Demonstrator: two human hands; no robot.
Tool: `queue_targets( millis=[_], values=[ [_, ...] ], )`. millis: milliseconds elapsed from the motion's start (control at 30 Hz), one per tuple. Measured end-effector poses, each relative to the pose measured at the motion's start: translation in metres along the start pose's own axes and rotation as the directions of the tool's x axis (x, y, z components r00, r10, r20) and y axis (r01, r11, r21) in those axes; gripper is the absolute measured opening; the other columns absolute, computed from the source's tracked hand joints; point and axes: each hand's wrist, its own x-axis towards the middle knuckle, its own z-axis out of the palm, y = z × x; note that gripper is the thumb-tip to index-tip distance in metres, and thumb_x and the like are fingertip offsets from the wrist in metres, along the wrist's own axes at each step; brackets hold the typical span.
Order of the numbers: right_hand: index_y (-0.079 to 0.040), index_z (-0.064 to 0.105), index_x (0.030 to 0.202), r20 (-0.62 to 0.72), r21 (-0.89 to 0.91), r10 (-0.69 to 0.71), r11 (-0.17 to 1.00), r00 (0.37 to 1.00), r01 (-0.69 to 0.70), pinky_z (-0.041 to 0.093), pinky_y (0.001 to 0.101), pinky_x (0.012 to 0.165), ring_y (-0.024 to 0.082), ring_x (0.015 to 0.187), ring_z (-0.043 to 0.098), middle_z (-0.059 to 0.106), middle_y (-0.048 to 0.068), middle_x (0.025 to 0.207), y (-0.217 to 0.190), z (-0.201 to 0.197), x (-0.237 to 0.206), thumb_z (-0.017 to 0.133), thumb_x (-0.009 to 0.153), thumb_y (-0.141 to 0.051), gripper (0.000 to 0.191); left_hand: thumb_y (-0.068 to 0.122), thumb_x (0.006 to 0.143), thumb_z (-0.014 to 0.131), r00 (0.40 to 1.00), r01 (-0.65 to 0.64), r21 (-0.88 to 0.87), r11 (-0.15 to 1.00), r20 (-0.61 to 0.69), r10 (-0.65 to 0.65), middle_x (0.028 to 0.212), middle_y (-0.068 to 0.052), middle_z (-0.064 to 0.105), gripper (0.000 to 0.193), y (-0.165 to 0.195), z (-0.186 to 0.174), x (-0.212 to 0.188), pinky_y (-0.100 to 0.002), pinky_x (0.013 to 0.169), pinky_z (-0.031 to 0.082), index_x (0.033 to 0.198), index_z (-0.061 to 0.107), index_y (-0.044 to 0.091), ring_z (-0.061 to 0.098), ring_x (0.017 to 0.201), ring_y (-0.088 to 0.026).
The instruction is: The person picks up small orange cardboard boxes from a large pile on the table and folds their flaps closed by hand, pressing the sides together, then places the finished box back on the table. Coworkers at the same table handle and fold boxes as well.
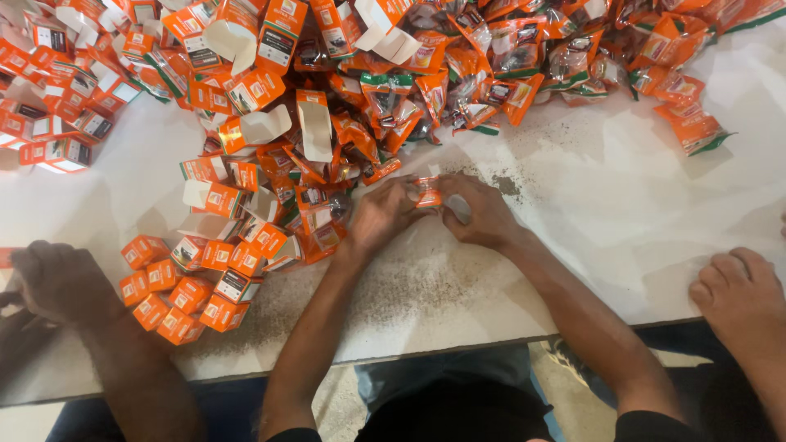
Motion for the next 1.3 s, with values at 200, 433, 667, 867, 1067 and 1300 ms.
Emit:
queue_targets(
  millis=[200,433,667,867,1067,1300],
  values=[
    [-0.01,0.074,0.12,0.06,0.024,-0.07,0.997,0.996,0.068,0.055,0.0394,0.102,0.029,0.121,0.067,0.071,0.01,0.126,-0.009,-0.01,0.004,0.073,0.087,-0.003,0.034,0.01,0.077,0.087,0.995,-0.097,0.055,0.994,0.038,0.095,0.108,-0.009,0.073,0.028,0.013,-0.016,-0.001,-0.04,0.097,0.058,0.103,0.077,0.013,0.069,0.117,-0.03],
    [-0.01,0.075,0.115,-0.062,0.108,0.008,0.994,0.998,-0.002,0.059,0.0339,0.099,0.024,0.114,0.073,0.075,0.007,0.123,0.003,0.005,-0.001,0.072,0.092,-0.002,0.025,0.013,0.085,0.089,0.999,-0.001,-0.023,1.0,-0.053,0.0,0.11,-0.003,0.075,0.024,0.015,-0.002,0.002,-0.039,0.1,0.059,0.105,0.076,0.011,0.071,0.115,-0.026],
    [-0.007,0.075,0.109,0.081,0.082,-0.056,0.995,0.995,0.05,0.057,0.0365,0.101,0.028,0.118,0.07,0.071,0.011,0.128,0.012,-0.004,-0.005,0.07,0.084,0.0,0.026,0.013,0.084,0.086,0.999,-0.027,-0.054,0.998,0.033,0.029,0.112,-0.011,0.072,0.021,0.031,-0.019,-0.001,-0.039,0.095,0.058,0.1,0.075,0.007,0.068,0.115,-0.03],
    [-0.009,0.072,0.113,0.093,0.031,-0.057,0.998,0.994,0.054,0.055,0.0395,0.104,0.029,0.121,0.067,0.069,0.009,0.132,0.01,-0.007,-0.005,0.074,0.083,-0.003,0.031,0.008,0.087,0.084,0.998,-0.058,0.037,0.998,-0.018,0.058,0.106,-0.008,0.074,0.017,0.031,-0.005,0.0,-0.04,0.095,0.06,0.099,0.073,0.007,0.071,0.113,-0.032],
    [-0.014,0.074,0.118,-0.017,-0.064,-0.002,0.998,1.0,0.001,0.058,0.037,0.098,0.025,0.117,0.069,0.072,0.004,0.129,0.014,0.012,-0.011,0.078,0.09,-0.008,0.029,0.002,0.089,0.079,0.995,0.039,-0.089,0.995,-0.089,-0.047,0.121,-0.011,0.073,0.018,0.025,0.003,-0.006,-0.04,0.106,0.059,0.105,0.071,0.006,0.067,0.128,-0.035],
    [-0.015,0.074,0.114,-0.035,-0.232,-0.039,0.972,0.999,0.03,0.061,0.0362,0.088,0.024,0.11,0.072,0.07,0.005,0.13,0.01,0.013,-0.018,0.08,0.087,-0.012,0.028,0.005,0.086,0.08,0.996,0.088,0.074,0.993,0.021,-0.09,0.133,-0.007,0.068,0.025,0.035,-0.001,-0.007,-0.043,0.108,0.053,0.11,0.074,0.01,0.058,0.136,-0.038]
  ],
)
